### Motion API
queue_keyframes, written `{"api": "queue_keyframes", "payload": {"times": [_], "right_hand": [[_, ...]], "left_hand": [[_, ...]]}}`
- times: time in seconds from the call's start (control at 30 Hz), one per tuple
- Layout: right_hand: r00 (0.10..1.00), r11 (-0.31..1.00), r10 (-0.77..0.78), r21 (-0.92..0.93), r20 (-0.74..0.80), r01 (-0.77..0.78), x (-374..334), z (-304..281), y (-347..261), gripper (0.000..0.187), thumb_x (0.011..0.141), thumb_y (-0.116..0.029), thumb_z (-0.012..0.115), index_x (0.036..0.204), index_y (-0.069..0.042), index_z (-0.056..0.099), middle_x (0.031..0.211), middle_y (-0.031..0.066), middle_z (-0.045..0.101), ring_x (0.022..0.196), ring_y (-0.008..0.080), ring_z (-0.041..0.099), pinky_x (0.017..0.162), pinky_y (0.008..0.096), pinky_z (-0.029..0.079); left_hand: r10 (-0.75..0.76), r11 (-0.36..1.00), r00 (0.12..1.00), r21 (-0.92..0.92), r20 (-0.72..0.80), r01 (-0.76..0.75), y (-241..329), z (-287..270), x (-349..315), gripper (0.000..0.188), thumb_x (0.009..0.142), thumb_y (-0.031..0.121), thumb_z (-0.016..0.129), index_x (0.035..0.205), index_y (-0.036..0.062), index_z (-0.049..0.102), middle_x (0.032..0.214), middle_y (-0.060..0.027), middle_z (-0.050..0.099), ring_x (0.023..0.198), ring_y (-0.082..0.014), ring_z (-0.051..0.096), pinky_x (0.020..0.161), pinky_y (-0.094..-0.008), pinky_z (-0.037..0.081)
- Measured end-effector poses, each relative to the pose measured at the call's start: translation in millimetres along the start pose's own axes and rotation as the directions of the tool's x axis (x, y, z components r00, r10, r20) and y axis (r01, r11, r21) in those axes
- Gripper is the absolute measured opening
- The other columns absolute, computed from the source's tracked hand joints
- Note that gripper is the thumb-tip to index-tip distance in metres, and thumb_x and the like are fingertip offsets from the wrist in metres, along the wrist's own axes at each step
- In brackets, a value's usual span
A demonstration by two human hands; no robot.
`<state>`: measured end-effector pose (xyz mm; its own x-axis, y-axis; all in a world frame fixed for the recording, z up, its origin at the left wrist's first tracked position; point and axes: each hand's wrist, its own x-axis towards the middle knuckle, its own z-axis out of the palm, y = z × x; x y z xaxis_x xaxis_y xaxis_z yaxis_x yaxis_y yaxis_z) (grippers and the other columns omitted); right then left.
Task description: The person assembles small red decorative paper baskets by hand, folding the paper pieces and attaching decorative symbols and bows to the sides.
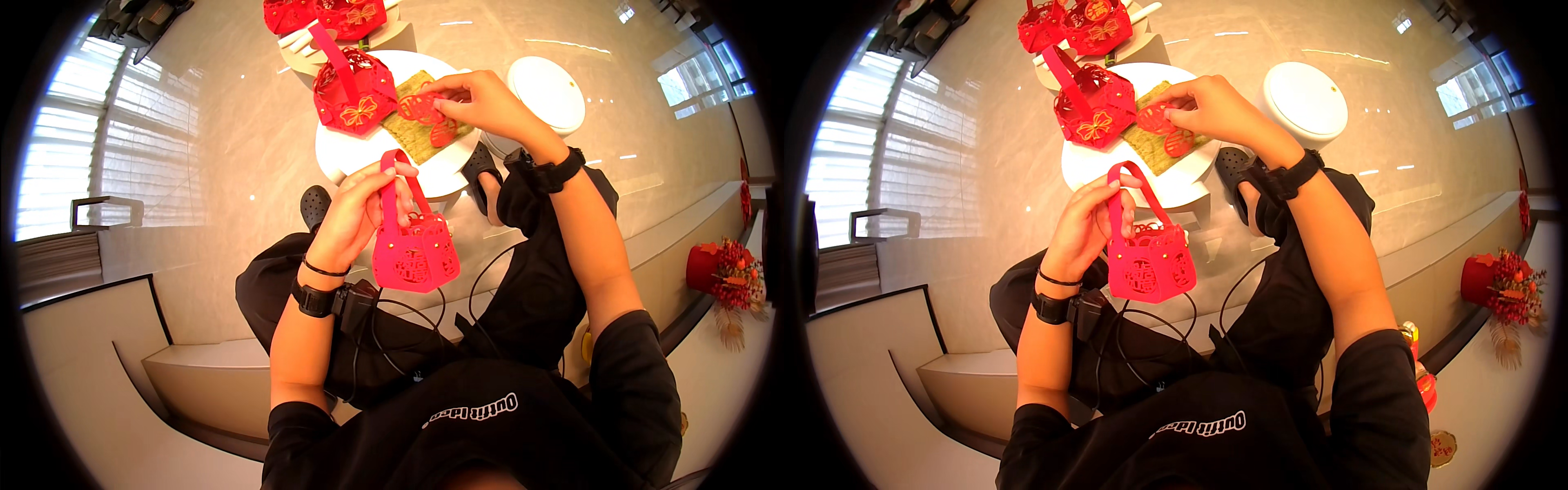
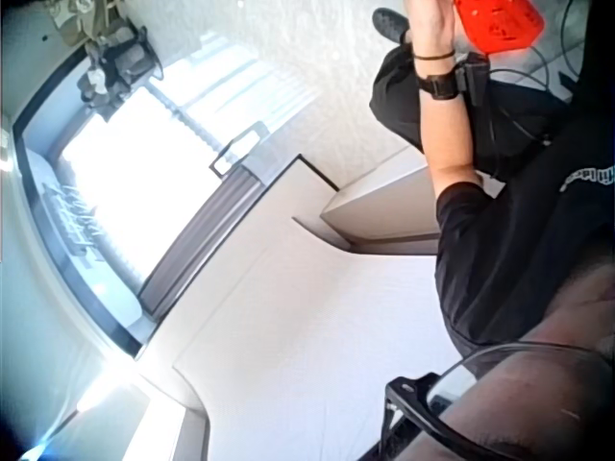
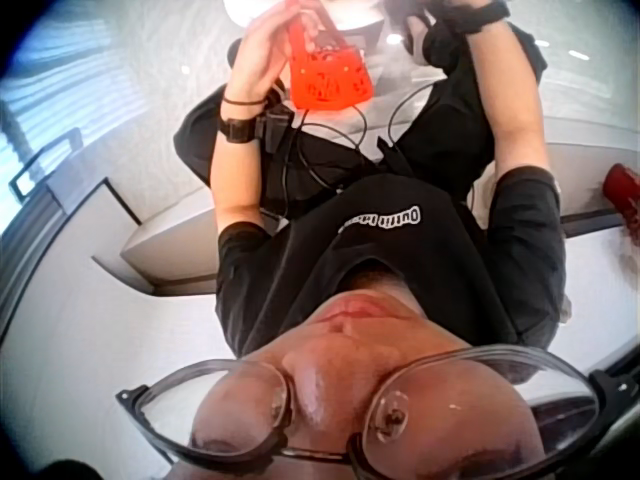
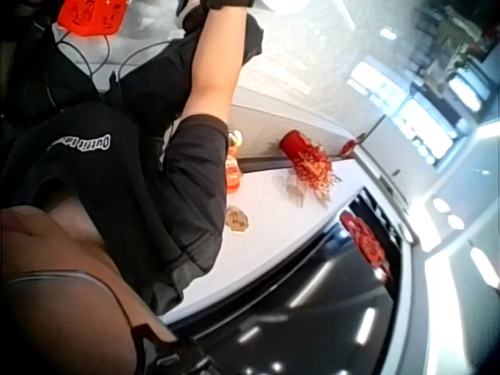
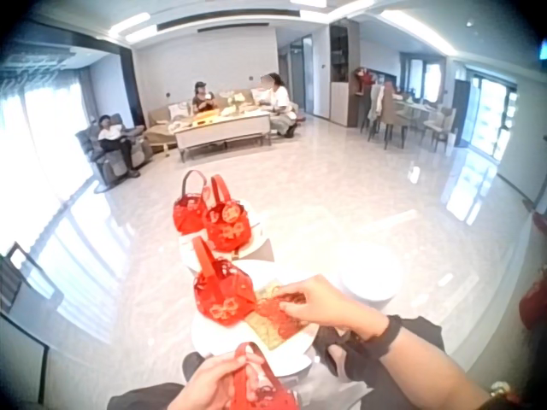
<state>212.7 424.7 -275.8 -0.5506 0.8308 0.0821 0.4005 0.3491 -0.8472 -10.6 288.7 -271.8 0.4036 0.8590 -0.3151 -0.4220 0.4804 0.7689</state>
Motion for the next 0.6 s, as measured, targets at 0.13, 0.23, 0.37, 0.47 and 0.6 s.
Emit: {"api": "queue_keyframes", "payload": {"times": [0.13,0.23,0.37,0.47,0.6], "right_hand": [[0.998,0.973,-0.020,0.230,0.055,0.007,-0.1,-1.3,-6.8,0.030,0.085,-0.007,0.060,0.113,-0.004,0.068,0.094,0.0085,0.070,0.082,0.0138,0.066,0.079,0.0270,0.052],[0.996,0.950,0.012,0.309,0.090,-0.039,-0.5,-3.8,-10.7,0.030,0.087,-0.008,0.059,0.116,-0.001,0.065,0.095,0.0082,0.069,0.083,0.0122,0.065,0.079,0.0257,0.052],[0.993,0.920,0.039,0.384,0.113,-0.080,-1.6,-6.9,-18.1,0.030,0.088,-0.009,0.060,0.115,0.001,0.064,0.093,0.0089,0.069,0.082,0.0119,0.066,0.077,0.0249,0.053],[0.996,0.920,0.045,0.386,0.073,-0.070,-3.2,-8.0,-24.4,0.027,0.088,-0.010,0.061,0.112,0.002,0.066,0.093,0.0092,0.069,0.081,0.0124,0.067,0.076,0.0250,0.053],[0.998,0.905,0.057,0.424,-0.007,-0.048,-4.8,-8.2,-28.8,0.025,0.089,-0.013,0.062,0.109,0.003,0.064,0.091,0.0102,0.069,0.080,0.0133,0.067,0.075,0.0247,0.054]], "left_hand": [[-0.001,1.000,1.000,-0.021,-0.005,0.001,0.3,0.4,0.3,0.032,0.098,0.019,0.043,0.113,-0.0061,0.056,0.070,-0.0068,0.059,0.058,-0.0138,0.057,0.059,-0.0265,0.048],[-0.002,0.999,0.998,-0.047,0.060,0.005,0.0,-4.2,0.9,0.029,0.100,0.016,0.039,0.111,-0.0051,0.055,0.077,-0.0084,0.061,0.061,-0.0151,0.059,0.064,-0.0261,0.049],[0.013,0.999,1.000,-0.042,0.028,-0.012,-1.0,-3.9,1.5,0.030,0.099,0.017,0.040,0.111,-0.0052,0.055,0.075,-0.0080,0.061,0.060,-0.0148,0.058,0.062,-0.0264,0.049],[0.012,0.999,1.000,-0.029,-0.018,-0.012,-0.8,-1.1,1.4,0.031,0.098,0.019,0.042,0.113,-0.0052,0.056,0.071,-0.0072,0.060,0.058,-0.0138,0.057,0.059,-0.0270,0.048],[0.028,0.999,0.999,-0.023,-0.020,-0.028,-2.3,-2.6,2.5,0.031,0.099,0.020,0.042,0.113,-0.0036,0.055,0.071,-0.0066,0.058,0.057,-0.0139,0.056,0.059,-0.0282,0.048]]}}
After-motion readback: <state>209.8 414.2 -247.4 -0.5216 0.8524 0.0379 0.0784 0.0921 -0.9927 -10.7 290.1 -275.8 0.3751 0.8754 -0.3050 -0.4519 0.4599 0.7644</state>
